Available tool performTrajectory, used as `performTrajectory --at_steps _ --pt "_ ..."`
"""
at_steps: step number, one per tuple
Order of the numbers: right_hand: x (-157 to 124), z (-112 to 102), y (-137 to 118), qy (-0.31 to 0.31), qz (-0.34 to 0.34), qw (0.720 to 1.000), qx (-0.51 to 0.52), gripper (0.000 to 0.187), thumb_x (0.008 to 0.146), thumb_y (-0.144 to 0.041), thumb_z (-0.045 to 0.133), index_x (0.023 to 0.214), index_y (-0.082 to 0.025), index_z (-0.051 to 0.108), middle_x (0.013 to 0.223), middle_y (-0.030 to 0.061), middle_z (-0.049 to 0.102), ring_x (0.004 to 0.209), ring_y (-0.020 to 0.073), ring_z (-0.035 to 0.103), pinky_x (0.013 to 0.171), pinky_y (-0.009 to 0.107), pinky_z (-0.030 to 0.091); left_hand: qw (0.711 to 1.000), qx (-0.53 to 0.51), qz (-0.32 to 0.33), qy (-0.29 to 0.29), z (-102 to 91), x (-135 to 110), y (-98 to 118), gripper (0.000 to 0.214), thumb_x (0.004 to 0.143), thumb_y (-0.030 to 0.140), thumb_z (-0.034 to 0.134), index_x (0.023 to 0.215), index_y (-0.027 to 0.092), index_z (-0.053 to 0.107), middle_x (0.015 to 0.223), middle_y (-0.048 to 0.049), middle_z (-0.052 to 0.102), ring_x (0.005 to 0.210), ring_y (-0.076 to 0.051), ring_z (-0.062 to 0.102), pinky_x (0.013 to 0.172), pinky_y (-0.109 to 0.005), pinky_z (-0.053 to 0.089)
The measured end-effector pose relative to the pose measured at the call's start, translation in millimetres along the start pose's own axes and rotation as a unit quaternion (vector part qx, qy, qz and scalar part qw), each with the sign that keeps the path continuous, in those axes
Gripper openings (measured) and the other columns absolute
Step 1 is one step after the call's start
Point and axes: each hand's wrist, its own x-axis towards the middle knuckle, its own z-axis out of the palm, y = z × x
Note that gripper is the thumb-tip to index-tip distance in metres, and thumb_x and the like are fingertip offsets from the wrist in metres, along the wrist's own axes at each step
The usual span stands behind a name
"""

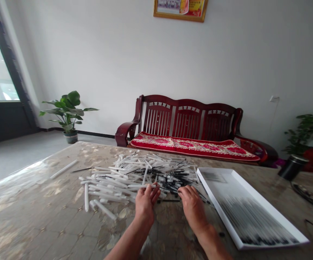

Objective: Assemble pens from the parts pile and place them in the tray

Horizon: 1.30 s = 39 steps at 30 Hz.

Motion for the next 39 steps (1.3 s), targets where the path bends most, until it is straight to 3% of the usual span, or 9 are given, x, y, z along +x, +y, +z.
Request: performTrajectory --at_steps 7,13,20,24,29,32,35,39 --pt "-1 2 3 0.008 -0.004 1.0 0.007 0.022 0.097 -0.015 0.045 0.087 -0.024 0.062 0.083 0.0029 0.064 0.083 0.0191 0.058 0.076 0.029 0.043 1.0 0.005 0.005 0.0 -0.1 1 -2 0.012 0.09 0.015 0.059 0.079 0.016 0.054 0.089 -0.0087 0.073 0.072 -0.014 0.073 0.072 -0.029 0.059" --pt "0 -1 0 0.013 -0.004 1.0 0.002 0.023 0.097 -0.016 0.045 0.086 -0.024 0.063 0.082 0.0031 0.063 0.082 0.0198 0.057 0.077 0.03 0.044 0.998 0.036 0.026 -0.043 -1.7 2 -3 0.014 0.084 0.021 0.067 0.081 0.018 0.054 0.087 -0.008 0.075 0.077 -0.017 0.074 0.073 -0.029 0.059" --pt "2 -1 -9 0.026 0.002 0.997 0.074 0.024 0.097 -0.016 0.043 0.089 -0.022 0.064 0.09 0.0049 0.061 0.086 0.0177 0.061 0.08 0.029 0.049 0.99 0.092 0.007 -0.108 -1.7 -7 -14 0.035 0.061 0.033 0.086 0.077 0.015 0.061 0.078 -0.005 0.073 0.068 -0.016 0.071 0.065 -0.026 0.058" --pt "-1 1 -19 0.026 0.012 0.99 0.138 0.029 0.096 -0.012 0.039 0.104 -0.022 0.065 0.1 0.0074 0.063 0.095 0.0166 0.064 0.085 0.027 0.052 0.982 0.124 -0.015 -0.139 -1.6 -14 -22 0.039 0.054 0.034 0.088 0.077 0.016 0.063 0.062 0.0013 0.067 0.06 -0.013 0.067 0.06 -0.023 0.055" --pt "-3 3 -24 -0.006 -0.007 0.978 0.209 0.038 0.096 -0.014 0.036 0.125 -0.023 0.058 0.113 0.0089 0.066 0.106 0.0165 0.064 0.092 0.028 0.051 0.981 0.11 -0.034 -0.153 -0.6 -18 -19 0.039 0.055 0.032 0.089 0.079 0.015 0.064 0.067 -0.0002 0.07 0.061 -0.014 0.068 0.056 -0.022 0.054" --pt "3 -1 -13 -0.013 0.038 0.971 0.235 0.039 0.093 -0.014 0.037 0.123 -0.021 0.061 0.115 0.0096 0.067 0.098 0.0167 0.067 0.086 0.028 0.053 0.989 0.066 -0.048 -0.123 1.6 -17 -11 0.029 0.065 0.023 0.085 0.082 0.014 0.063 0.07 -0.0016 0.07 0.063 -0.013 0.069 0.059 -0.022 0.057" --pt "11 -14 3 -0.07 0.121 0.969 0.203 0.029 0.086 -0.014 0.047 0.099 -0.022 0.072 0.098 0.0065 0.073 0.09 0.0191 0.068 0.081 0.029 0.052 0.993 0.018 -0.061 -0.096 4.2 -15 -6 0.016 0.077 0.012 0.074 0.084 0.014 0.06 0.071 -0.0034 0.07 0.063 -0.012 0.07 0.06 -0.021 0.058" --pt "15 -31 18 -0.239 0.159 0.944 0.165 0.017 0.074 -0.016 0.061 0.078 -0.024 0.075 0.081 0.0007 0.075 0.08 0.0183 0.068 0.072 0.026 0.047 0.993 -0.004 -0.073 -0.093 5.2 -14 -7 0.014 0.08 0.006 0.069 0.085 0.014 0.058 0.07 -0.0042 0.07 0.064 -0.014 0.071 0.06 -0.022 0.06"
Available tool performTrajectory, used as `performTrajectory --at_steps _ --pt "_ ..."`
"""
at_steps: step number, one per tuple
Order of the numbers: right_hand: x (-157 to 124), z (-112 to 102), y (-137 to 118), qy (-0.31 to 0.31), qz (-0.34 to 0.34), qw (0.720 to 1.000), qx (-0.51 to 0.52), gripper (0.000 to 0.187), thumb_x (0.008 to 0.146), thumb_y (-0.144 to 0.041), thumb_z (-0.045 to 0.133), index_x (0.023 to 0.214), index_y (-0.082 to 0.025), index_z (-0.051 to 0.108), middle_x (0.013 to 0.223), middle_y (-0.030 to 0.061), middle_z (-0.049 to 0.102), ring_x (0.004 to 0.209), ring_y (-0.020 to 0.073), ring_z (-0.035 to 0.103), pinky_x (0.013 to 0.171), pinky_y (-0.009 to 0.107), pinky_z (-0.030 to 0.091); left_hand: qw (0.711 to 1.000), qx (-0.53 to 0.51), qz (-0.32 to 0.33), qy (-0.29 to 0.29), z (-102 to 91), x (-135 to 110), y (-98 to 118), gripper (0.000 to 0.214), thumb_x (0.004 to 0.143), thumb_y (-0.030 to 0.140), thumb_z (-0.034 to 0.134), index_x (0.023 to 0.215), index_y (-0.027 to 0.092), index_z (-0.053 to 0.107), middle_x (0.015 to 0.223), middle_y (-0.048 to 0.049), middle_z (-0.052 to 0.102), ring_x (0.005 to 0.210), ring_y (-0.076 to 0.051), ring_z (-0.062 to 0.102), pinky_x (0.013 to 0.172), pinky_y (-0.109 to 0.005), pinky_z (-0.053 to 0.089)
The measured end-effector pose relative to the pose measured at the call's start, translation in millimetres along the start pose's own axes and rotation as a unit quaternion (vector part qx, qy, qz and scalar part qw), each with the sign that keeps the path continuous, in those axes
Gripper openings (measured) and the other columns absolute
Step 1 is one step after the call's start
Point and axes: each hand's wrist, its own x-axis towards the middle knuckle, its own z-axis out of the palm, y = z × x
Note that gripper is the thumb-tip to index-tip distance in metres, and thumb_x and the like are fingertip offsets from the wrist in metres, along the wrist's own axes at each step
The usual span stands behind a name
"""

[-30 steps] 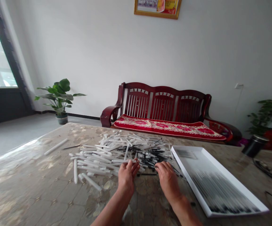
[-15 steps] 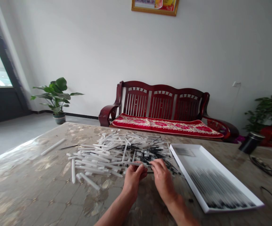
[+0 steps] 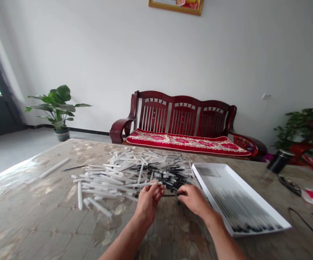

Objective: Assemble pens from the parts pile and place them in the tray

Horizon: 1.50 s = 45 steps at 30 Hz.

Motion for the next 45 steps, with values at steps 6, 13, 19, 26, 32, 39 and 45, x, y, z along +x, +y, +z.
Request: performTrajectory --at_steps 6,13,19,26,32,39,45 --pt "-5 0 0 -0.041 -0.016 0.994 -0.098 0.02 0.064 -0.011 0.068 0.077 -0.025 0.075 0.079 0.0005 0.073 0.077 0.0177 0.066 0.066 0.023 0.04 1.0 0.008 -0.015 -0.011 -1.4 0 -7 0.015 0.08 0.003 0.067 0.086 0.014 0.058 0.071 -0.005 0.071 0.066 -0.015 0.073 0.063 -0.023 0.06" --pt "-1 14 -8 0.058 -0.025 0.998 0.009 0.022 0.076 -0.013 0.054 0.083 -0.022 0.073 0.085 0.0057 0.074 0.084 0.0209 0.067 0.078 0.029 0.046 0.999 0.013 -0.042 -0.016 -0.2 -1 -12 0.012 0.084 0.002 0.063 0.084 0.014 0.058 0.071 -0.0051 0.073 0.065 -0.015 0.073 0.063 -0.022 0.06" --pt "4 31 -20 0.081 0.075 0.929 0.354 0.023 0.073 -0.033 0.06 0.09 -0.018 0.066 0.078 0.0051 0.071 0.066 0.0213 0.066 0.049 0.025 0.045 0.998 0.015 -0.051 -0.023 -1.4 2 -13 0.011 0.084 0.002 0.062 0.081 0.013 0.06 0.071 -0.0056 0.073 0.065 -0.013 0.073 0.063 -0.021 0.06" --pt "-1 36 -30 0.118 0.074 0.898 0.417 0.024 0.067 -0.034 0.069 0.083 -0.017 0.068 0.075 0.0025 0.068 0.061 0.0152 0.059 0.044 0.02 0.037 0.997 0.026 -0.058 -0.035 -3.2 1 -14 0.012 0.08 0.005 0.069 0.084 0.014 0.062 0.075 -0.0058 0.074 0.065 -0.014 0.072 0.06 -0.022 0.059" --pt "-1 36 -33 0.126 0.08 0.902 0.405 0.022 0.065 -0.034 0.07 0.079 -0.017 0.071 0.069 0.0014 0.069 0.056 0.0136 0.054 0.046 0.021 0.037 0.997 0.035 -0.052 -0.037 -3.8 1 -16 0.018 0.074 0.006 0.075 0.084 0.014 0.063 0.073 -0.0042 0.073 0.064 -0.014 0.071 0.059 -0.022 0.059" --pt "-2 41 -32 0.145 0.069 0.899 0.408 0.026 0.068 -0.042 0.071 0.08 -0.019 0.072 0.072 0.002 0.071 0.064 0.0179 0.06 0.054 0.025 0.044 0.997 0.055 -0.043 -0.041 -3.7 -1 -16 0.022 0.067 0.012 0.083 0.081 0.014 0.065 0.071 -0.0033 0.073 0.064 -0.014 0.071 0.058 -0.021 0.058" --pt "-1 47 -24 0.179 0.02 0.926 0.331 0.025 0.077 -0.043 0.065 0.081 -0.019 0.071 0.081 0.0061 0.074 0.077 0.0228 0.066 0.071 0.031 0.052 0.996 0.07 -0.029 -0.054 -3.1 -4 -15 0.032 0.057 0.02 0.089 0.078 0.013 0.067 0.071 -0.0033 0.073 0.065 -0.015 0.071 0.058 -0.022 0.057"
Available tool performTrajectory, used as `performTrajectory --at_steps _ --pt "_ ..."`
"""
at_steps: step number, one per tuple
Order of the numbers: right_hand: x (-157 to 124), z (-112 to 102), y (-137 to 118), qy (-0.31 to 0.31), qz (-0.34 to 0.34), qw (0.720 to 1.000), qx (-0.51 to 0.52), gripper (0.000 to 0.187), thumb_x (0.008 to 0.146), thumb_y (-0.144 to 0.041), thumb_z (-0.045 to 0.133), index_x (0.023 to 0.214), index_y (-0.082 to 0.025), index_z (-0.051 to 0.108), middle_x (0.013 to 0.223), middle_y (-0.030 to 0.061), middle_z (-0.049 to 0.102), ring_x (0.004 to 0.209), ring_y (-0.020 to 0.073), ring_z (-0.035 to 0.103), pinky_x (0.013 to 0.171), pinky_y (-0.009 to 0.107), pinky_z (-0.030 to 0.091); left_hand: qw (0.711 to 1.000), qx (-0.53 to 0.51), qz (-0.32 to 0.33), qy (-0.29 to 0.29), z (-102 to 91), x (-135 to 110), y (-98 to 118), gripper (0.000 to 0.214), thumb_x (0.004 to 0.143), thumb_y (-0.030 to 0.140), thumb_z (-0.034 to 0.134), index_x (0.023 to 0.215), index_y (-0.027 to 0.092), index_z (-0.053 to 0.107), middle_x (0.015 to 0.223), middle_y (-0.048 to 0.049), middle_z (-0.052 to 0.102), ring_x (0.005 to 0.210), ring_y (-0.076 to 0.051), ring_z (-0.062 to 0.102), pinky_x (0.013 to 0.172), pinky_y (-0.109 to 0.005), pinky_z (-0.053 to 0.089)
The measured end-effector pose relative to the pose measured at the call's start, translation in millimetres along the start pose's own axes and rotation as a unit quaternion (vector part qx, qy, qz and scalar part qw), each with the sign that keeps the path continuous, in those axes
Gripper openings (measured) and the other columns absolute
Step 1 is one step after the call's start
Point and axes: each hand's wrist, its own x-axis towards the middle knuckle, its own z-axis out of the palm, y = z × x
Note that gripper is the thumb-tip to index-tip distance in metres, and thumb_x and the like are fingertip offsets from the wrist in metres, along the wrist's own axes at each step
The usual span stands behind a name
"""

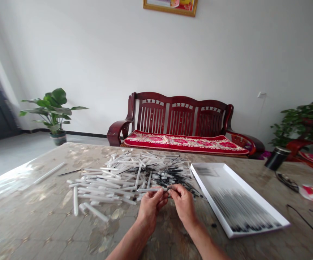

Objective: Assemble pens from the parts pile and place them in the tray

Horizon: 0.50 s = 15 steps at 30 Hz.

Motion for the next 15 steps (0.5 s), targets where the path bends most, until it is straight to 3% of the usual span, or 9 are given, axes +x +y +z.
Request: performTrajectory --at_steps 4,9,12,15 --pt "-1 -4 -1 -0.001 -0.095 0.986 -0.138 0.017 0.085 -0.032 0.055 0.081 -0.021 0.068 0.082 0.0058 0.07 0.079 0.0203 0.065 0.074 0.029 0.048 1.0 0.013 0.02 0.004 1.6 -3 2 0.039 0.048 0.026 0.093 0.075 0.014 0.066 0.067 -0.0024 0.073 0.063 -0.015 0.07 0.058 -0.022 0.056" --pt "-4 -8 -10 -0.017 -0.175 0.943 -0.281 0.023 0.093 -0.028 0.043 0.08 -0.022 0.061 0.081 0.0053 0.065 0.077 0.0182 0.061 0.071 0.026 0.041 0.998 0.041 0.049 -0.012 2.0 -5 1 0.044 0.046 0.034 0.093 0.073 0.014 0.066 0.064 -0.0023 0.072 0.061 -0.014 0.068 0.058 -0.022 0.055" --pt "-5 -8 -11 -0.02 -0.178 0.926 -0.333 0.032 0.097 -0.03 0.037 0.073 -0.022 0.056 0.075 0.0041 0.063 0.072 0.017 0.059 0.067 0.025 0.037 0.996 0.059 0.059 -0.031 1.9 -6 -2 0.045 0.047 0.037 0.092 0.074 0.013 0.066 0.064 -0.0029 0.072 0.06 -0.014 0.067 0.058 -0.022 0.054" --pt "-4 -9 -8 -0.039 -0.119 0.936 -0.329 0.039 0.099 -0.036 0.034 0.068 -0.022 0.054 0.065 0.0019 0.061 0.062 0.0153 0.057 0.059 0.025 0.031 0.995 0.079 0.058 -0.038 2.0 -6 -4 0.045 0.047 0.038 0.092 0.073 0.013 0.065 0.061 -0.0032 0.07 0.057 -0.013 0.065 0.057 -0.022 0.052"
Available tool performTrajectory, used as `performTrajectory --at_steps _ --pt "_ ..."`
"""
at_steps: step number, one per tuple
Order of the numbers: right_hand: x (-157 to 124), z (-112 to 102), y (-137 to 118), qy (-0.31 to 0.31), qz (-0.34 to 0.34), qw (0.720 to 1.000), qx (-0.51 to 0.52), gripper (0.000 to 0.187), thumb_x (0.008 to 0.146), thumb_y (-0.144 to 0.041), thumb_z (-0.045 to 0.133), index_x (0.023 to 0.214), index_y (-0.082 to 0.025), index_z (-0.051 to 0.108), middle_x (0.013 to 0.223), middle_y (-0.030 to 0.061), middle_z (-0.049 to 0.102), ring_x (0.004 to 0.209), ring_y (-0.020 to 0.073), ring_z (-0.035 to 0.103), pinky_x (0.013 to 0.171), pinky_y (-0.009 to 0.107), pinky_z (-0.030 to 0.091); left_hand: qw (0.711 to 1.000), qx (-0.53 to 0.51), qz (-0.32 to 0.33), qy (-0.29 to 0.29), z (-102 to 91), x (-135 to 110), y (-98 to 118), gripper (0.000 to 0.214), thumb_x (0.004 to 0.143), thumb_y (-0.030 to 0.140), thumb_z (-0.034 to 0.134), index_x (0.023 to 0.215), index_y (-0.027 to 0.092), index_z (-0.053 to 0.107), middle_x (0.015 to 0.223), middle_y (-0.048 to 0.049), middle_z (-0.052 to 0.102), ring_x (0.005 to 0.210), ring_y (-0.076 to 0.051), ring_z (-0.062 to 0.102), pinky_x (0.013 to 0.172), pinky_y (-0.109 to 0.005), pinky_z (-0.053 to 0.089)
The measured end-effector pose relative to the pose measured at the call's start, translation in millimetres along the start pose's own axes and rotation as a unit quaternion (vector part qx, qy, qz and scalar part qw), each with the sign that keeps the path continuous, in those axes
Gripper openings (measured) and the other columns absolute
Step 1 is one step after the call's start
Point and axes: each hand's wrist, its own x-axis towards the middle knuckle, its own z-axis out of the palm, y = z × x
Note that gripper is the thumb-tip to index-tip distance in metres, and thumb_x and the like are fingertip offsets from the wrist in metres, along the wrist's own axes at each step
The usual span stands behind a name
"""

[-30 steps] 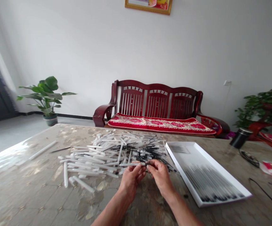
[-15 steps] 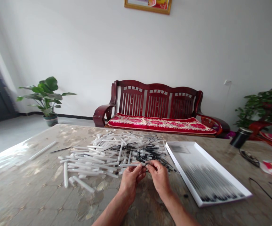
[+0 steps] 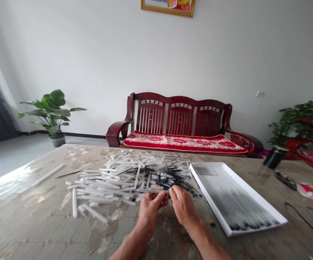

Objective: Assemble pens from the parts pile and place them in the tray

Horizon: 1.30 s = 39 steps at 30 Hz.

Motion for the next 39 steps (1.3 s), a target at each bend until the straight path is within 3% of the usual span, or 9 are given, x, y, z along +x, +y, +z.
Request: performTrajectory --at_steps 3,8,10,16,20,26,31,35,39 --pt "1.4 -1.9 3.4 -0.029 0.044 0.997 0.061 0.045 0.099 -0.046 0.033 0.066 -0.023 0.054 0.058 0.0 0.058 0.056 0.0151 0.054 0.055 0.025 0.03 1.0 0.006 -0.008 0.012 -0.1 0.4 1.0 0.045 0.046 0.038 0.092 0.073 0.013 0.066 0.061 -0.0028 0.07 0.058 -0.014 0.065 0.057 -0.023 0.052" --pt "4.3 -6.3 4.1 -0.005 0.014 0.99 0.137 0.033 0.096 -0.045 0.041 0.082 -0.022 0.059 0.076 0.0011 0.065 0.071 0.0161 0.059 0.064 0.024 0.039 1.0 -0.008 -0.012 0.025 -1.5 1.3 2.2 0.045 0.045 0.038 0.092 0.074 0.014 0.067 0.064 -0.0016 0.07 0.062 -0.014 0.066 0.059 -0.023 0.053" --pt "4.8 -4.4 4.1 0.001 0.004 0.992 0.129 0.029 0.094 -0.043 0.044 0.08 -0.022 0.058 0.077 0.0018 0.065 0.072 0.0162 0.059 0.064 0.024 0.039 1.0 -0.002 -0.013 0.021 -1.8 2.2 0.8 0.045 0.045 0.038 0.092 0.073 0.014 0.067 0.063 -0.0021 0.07 0.061 -0.014 0.065 0.059 -0.023 0.053" --pt "2.9 -1.4 5.6 -0.02 0.048 0.994 0.097 0.049 0.097 -0.054 0.03 0.066 -0.023 0.052 0.058 0.0005 0.056 0.057 0.0157 0.054 0.056 0.026 0.034 1.0 0.015 -0.007 0.024 -0.6 3.8 -1.2 0.048 0.043 0.041 0.092 0.073 0.012 0.067 0.062 -0.0035 0.07 0.058 -0.014 0.065 0.057 -0.024 0.053" --pt "2.6 -5.4 3.5 -0.019 0.003 0.994 0.104 0.035 0.096 -0.047 0.039 0.079 -0.022 0.057 0.075 0.0017 0.065 0.07 0.0162 0.058 0.063 0.024 0.037 1.0 0.014 -0.009 0.023 -0.4 2.3 0.6 0.048 0.044 0.042 0.092 0.073 0.012 0.068 0.064 -0.0045 0.071 0.06 -0.015 0.065 0.059 -0.024 0.053" --pt "3.2 -5.2 2.6 -0.045 0.055 0.994 0.083 0.048 0.097 -0.049 0.03 0.062 -0.023 0.05 0.057 0.0005 0.058 0.057 0.0162 0.054 0.055 0.025 0.032 1.0 0.018 -0.008 0.009 0.0 1.1 -0.6 0.044 0.046 0.04 0.092 0.069 0.013 0.067 0.06 -0.0031 0.068 0.057 -0.014 0.064 0.056 -0.023 0.052" --pt "1.9 -5.0 2.8 -0.041 0.014 0.995 0.094 0.032 0.094 -0.044 0.044 0.074 -0.023 0.057 0.071 0.0004 0.066 0.067 0.0158 0.059 0.06 0.023 0.034 1.0 0.019 -0.011 0.017 -0.7 3.5 0.1 0.045 0.044 0.041 0.092 0.07 0.014 0.068 0.062 -0.0035 0.07 0.058 -0.014 0.065 0.056 -0.023 0.052" --pt "0.9 -3.5 2.1 -0.058 0.045 0.994 0.081 0.045 0.096 -0.046 0.037 0.061 -0.022 0.052 0.058 0.0002 0.06 0.057 0.0154 0.055 0.055 0.025 0.029 1.0 0.023 -0.011 0.01 -1.0 3.5 1.2 0.044 0.043 0.04 0.092 0.067 0.014 0.066 0.056 -0.0013 0.067 0.053 -0.013 0.062 0.053 -0.022 0.051" --pt "1.1 -5.8 0.3 -0.051 0.037 0.993 0.098 0.039 0.094 -0.048 0.04 0.069 -0.023 0.056 0.066 0.0004 0.064 0.063 0.0161 0.057 0.057 0.024 0.032 1.0 0.022 -0.012 0.017 -1.4 3.0 1.7 0.045 0.043 0.041 0.092 0.069 0.014 0.066 0.057 -0.0007 0.067 0.055 -0.013 0.063 0.054 -0.022 0.052"
